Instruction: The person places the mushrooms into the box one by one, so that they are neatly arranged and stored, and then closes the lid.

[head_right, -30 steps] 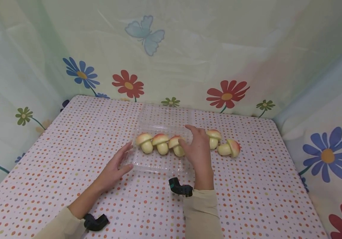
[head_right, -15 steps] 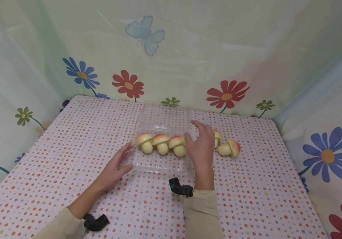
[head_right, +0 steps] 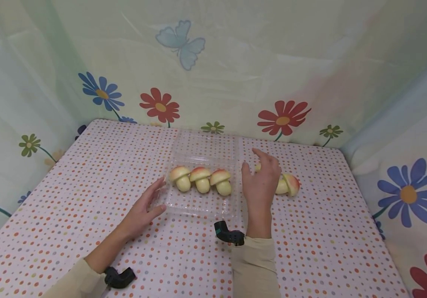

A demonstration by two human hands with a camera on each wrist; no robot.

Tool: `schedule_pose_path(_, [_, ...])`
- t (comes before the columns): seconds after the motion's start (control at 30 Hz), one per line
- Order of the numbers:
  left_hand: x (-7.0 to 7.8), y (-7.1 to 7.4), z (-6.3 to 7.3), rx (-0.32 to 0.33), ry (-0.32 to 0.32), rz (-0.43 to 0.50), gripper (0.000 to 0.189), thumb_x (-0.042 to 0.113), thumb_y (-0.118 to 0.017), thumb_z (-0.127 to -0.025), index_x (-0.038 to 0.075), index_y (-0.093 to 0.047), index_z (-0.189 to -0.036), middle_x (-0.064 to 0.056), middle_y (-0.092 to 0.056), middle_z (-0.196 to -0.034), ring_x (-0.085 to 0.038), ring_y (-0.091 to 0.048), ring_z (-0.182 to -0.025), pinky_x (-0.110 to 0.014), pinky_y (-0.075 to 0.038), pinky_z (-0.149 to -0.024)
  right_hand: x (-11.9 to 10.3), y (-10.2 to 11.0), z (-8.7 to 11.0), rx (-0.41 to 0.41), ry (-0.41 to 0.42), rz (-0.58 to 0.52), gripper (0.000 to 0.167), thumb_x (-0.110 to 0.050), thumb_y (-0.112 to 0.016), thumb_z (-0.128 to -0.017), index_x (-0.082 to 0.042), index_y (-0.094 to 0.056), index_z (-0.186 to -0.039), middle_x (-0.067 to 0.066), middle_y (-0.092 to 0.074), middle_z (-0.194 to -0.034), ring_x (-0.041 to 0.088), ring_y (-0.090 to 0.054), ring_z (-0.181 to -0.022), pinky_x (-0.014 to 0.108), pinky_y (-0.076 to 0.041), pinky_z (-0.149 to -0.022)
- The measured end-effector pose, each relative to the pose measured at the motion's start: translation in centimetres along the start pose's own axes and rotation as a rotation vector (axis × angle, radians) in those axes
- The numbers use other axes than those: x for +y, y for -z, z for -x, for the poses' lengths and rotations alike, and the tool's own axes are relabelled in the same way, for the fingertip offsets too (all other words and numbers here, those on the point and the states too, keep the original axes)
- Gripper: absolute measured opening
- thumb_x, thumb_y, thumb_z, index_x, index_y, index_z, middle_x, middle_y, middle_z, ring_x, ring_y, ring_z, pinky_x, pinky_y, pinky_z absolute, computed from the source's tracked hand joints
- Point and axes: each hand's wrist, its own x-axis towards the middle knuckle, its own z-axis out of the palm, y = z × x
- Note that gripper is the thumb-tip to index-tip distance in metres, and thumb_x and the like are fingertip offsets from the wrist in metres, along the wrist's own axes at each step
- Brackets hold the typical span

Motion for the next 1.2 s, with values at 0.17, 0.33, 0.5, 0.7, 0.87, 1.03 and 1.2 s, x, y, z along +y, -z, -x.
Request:
schedule_pose_path(0.17, [0.0,0.0,0.0,0.002,-0.003,-0.003,0.078,0.024,-0.065,-0.101,0.024,-0.022,-0.166,-0.007,-0.029,-0.170,-0.035,-0.032,-0.155,-0.056,-0.026,-0.128,-0.1,0.1,-0.1,0.057,0.000,-0.017,0.040,-0.006,-0.070,-0.092,-0.004,-0.067,-0.133,0.026,-0.056,-0.137,0.044,-0.048,-0.134,0.064,-0.043,-0.108])
schedule_pose_path(0.33, [0.0,0.0,0.0,0.002,-0.002,-0.003,0.078,0.023,-0.065,-0.101,0.024,-0.022,-0.166,-0.008,-0.029,-0.170,-0.036,-0.032,-0.155,-0.056,-0.026,-0.128,0.0,0.2,-0.2,0.092,0.003,-0.028,0.039,-0.007,-0.069,-0.094,-0.004,-0.067,-0.133,0.024,-0.055,-0.138,0.041,-0.046,-0.135,0.062,-0.043,-0.108])
schedule_pose_path(0.5, [0.0,0.0,0.0,0.002,0.001,0.001,0.078,0.021,-0.064,-0.101,0.023,-0.022,-0.166,-0.008,-0.029,-0.170,-0.036,-0.031,-0.155,-0.056,-0.026,-0.128,0.2,0.4,-0.3,0.115,0.024,-0.046,0.039,-0.006,-0.068,-0.093,-0.003,-0.068,-0.132,0.025,-0.056,-0.136,0.041,-0.047,-0.134,0.061,-0.043,-0.107])
schedule_pose_path(0.7, [0.0,0.0,-0.1,-0.002,-0.016,-0.005,0.079,0.021,-0.065,-0.101,0.022,-0.020,-0.166,-0.010,-0.028,-0.170,-0.038,-0.032,-0.154,-0.058,-0.026,-0.127,0.3,0.9,-0.4,0.128,-0.012,-0.031,0.040,-0.007,-0.068,-0.093,-0.004,-0.067,-0.133,0.023,-0.056,-0.137,0.039,-0.048,-0.134,0.058,-0.043,-0.107])
schedule_pose_path(0.87, [0.0,0.1,-0.3,0.001,-0.032,0.001,0.079,0.022,-0.065,-0.101,0.020,-0.020,-0.166,-0.011,-0.027,-0.170,-0.039,-0.031,-0.155,-0.058,-0.025,-0.127,0.5,1.2,-0.7,0.141,-0.017,-0.026,0.039,-0.008,-0.068,-0.095,-0.003,-0.067,-0.134,0.023,-0.056,-0.137,0.037,-0.050,-0.133,0.056,-0.043,-0.108])
schedule_pose_path(1.03, [-0.1,0.0,-0.3,0.004,-0.017,0.013,0.078,0.021,-0.064,-0.102,0.020,-0.020,-0.166,-0.011,-0.026,-0.171,-0.039,-0.029,-0.156,-0.058,-0.023,-0.128,0.9,1.5,-0.7,0.141,-0.027,-0.024,0.038,-0.008,-0.068,-0.095,-0.003,-0.067,-0.133,0.022,-0.058,-0.135,0.037,-0.052,-0.127,0.054,-0.041,-0.104])
schedule_pose_path(1.2, [-0.1,0.0,-0.1,0.001,-0.002,0.011,0.079,0.021,-0.064,-0.101,0.020,-0.019,-0.166,-0.011,-0.027,-0.170,-0.038,-0.030,-0.155,-0.058,-0.023,-0.128,1.2,1.7,-0.6,0.152,-0.059,-0.031,0.038,-0.009,-0.068,-0.096,-0.002,-0.067,-0.133,0.022,-0.058,-0.137,0.036,-0.051,-0.129,0.054,-0.044,-0.105])
